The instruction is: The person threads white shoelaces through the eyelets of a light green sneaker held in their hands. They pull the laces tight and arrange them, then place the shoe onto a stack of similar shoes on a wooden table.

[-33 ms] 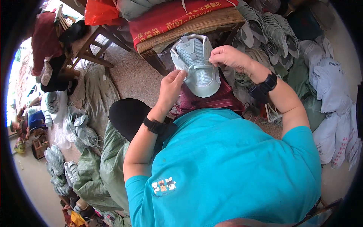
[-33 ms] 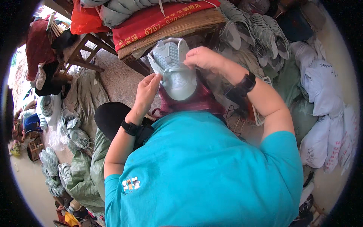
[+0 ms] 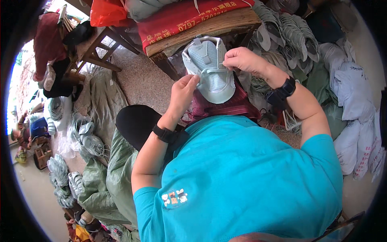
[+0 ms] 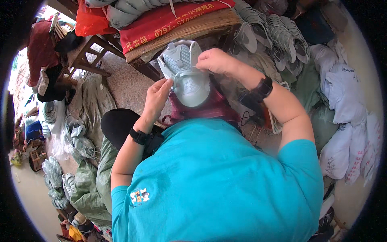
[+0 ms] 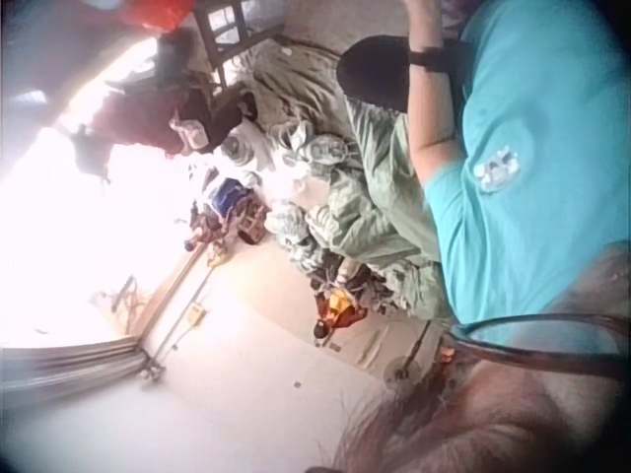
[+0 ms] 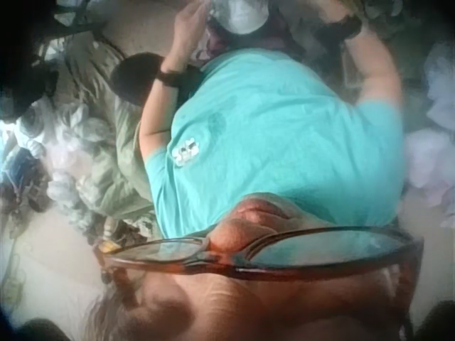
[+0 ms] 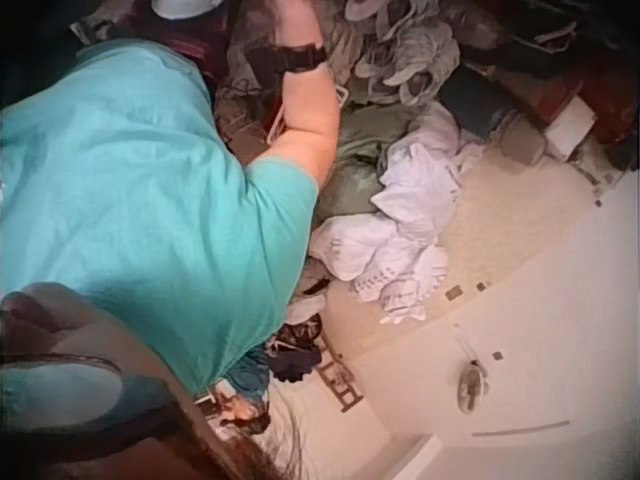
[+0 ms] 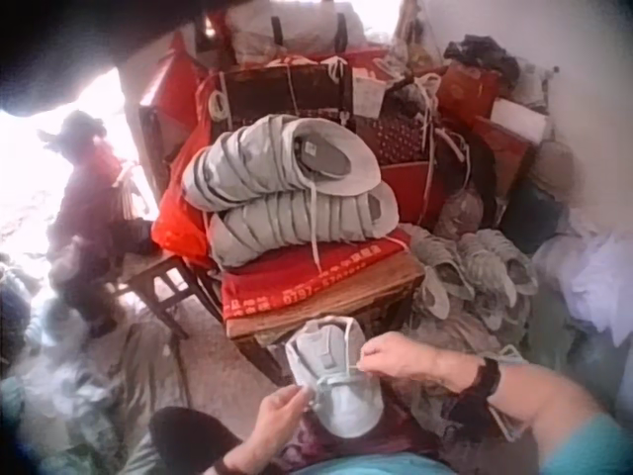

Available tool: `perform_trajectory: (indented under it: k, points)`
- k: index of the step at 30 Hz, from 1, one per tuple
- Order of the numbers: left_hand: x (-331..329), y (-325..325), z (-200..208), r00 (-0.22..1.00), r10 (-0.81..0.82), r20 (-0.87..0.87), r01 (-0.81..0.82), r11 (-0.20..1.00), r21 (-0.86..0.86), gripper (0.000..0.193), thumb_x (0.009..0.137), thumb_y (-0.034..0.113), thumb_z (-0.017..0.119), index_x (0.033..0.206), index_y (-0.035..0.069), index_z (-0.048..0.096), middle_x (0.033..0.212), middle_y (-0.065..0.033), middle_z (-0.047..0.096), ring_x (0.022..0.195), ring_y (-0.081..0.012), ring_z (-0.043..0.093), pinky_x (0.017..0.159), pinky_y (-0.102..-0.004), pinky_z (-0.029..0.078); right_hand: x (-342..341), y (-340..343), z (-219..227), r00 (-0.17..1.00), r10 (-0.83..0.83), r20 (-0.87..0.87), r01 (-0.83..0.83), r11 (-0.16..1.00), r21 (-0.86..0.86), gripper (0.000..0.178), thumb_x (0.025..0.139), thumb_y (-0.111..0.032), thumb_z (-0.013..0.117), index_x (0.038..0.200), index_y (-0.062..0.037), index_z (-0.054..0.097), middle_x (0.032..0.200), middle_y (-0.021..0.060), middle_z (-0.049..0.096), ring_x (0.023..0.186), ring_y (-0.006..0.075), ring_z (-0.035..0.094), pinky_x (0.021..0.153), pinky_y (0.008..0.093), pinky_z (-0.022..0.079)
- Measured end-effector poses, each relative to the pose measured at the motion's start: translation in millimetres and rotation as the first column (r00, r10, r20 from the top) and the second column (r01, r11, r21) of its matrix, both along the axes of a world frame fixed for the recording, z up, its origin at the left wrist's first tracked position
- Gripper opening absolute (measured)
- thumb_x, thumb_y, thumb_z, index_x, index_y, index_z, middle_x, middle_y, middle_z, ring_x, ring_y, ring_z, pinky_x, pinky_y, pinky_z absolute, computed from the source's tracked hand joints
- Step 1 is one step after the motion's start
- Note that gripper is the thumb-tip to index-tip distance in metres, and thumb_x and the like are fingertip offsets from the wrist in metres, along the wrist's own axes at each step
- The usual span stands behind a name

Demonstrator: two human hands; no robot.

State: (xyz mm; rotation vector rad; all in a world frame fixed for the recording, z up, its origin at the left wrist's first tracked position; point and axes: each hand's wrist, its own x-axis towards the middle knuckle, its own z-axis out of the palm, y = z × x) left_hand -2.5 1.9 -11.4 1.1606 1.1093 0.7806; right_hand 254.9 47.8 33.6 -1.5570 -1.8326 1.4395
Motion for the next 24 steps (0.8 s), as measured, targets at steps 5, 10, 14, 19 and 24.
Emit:
perform_trajectory:
  k: [5, 10, 14, 19, 24]
  points:
    - [-1, 1, 7, 0.997, -0.002, 0.073, 0.009, 0.996, -0.091, 0.025, 0.093, 0.026, 0.057, 0.085, 0.005, 0.067, 0.065, 0.0049, 0.051, 0.055, -0.0042, 0.040, 0.050, -0.0210, 0.029, -27, -16, 22, 0.869, -0.062, 0.490, -0.304, 0.715, 0.629, 0.018, 0.078, -0.018, 0.055, 0.071, -0.0022, 0.056, 0.076, 0.0153, 0.061, 0.076, 0.0368, 0.061, 0.066, 0.0470, 0.049]
    - [6, 8, 8, 0.985, 0.051, 0.163, -0.015, 0.976, -0.216, 0.022, 0.089, 0.022, 0.057, 0.078, 0.005, 0.065, 0.063, 0.0037, 0.051, 0.053, -0.0055, 0.038, 0.048, -0.0236, 0.027, -24, -6, 24, 0.820, 0.049, 0.571, -0.398, 0.765, 0.506, 0.016, 0.079, -0.018, 0.055, 0.074, -0.0035, 0.059, 0.077, 0.0146, 0.062, 0.075, 0.0352, 0.062, 0.066, 0.0463, 0.050]
    - [10, 16, 16, 0.984, 0.052, 0.169, -0.013, 0.974, -0.227, 0.024, 0.090, 0.021, 0.056, 0.074, 0.004, 0.062, 0.065, 0.0026, 0.055, 0.054, -0.0047, 0.040, 0.049, -0.0228, 0.030, -23, 0, 26, 0.776, 0.113, 0.620, -0.473, 0.755, 0.455, 0.013, 0.079, -0.016, 0.055, 0.076, -0.0045, 0.061, 0.078, 0.0149, 0.062, 0.075, 0.0350, 0.063, 0.066, 0.0472, 0.050]
    - [6, 21, 16, 0.837, -0.014, -0.547, 0.226, 0.919, 0.322, 0.023, 0.090, 0.023, 0.057, 0.078, 0.004, 0.064, 0.069, -0.0065, 0.062, 0.062, -0.0255, 0.059, 0.058, -0.0335, 0.046, -35, -2, 25, 0.546, 0.128, 0.828, -0.741, 0.536, 0.406, 0.009, 0.075, -0.016, 0.063, 0.078, -0.0071, 0.062, 0.081, 0.0093, 0.063, 0.082, 0.0314, 0.064, 0.074, 0.0456, 0.050]
    - [2, 25, 68, 0.713, 0.293, -0.637, 0.440, 0.520, 0.732, 0.031, 0.077, 0.016, 0.073, 0.103, 0.007, 0.060, 0.109, -0.0124, 0.059, 0.098, -0.0339, 0.061, 0.079, -0.0426, 0.051, -28, 14, 48, 0.641, 0.143, 0.754, -0.748, 0.337, 0.572, 0.020, 0.072, -0.013, 0.069, 0.089, -0.0058, 0.063, 0.100, 0.0111, 0.059, 0.092, 0.0317, 0.064, 0.078, 0.0448, 0.051]
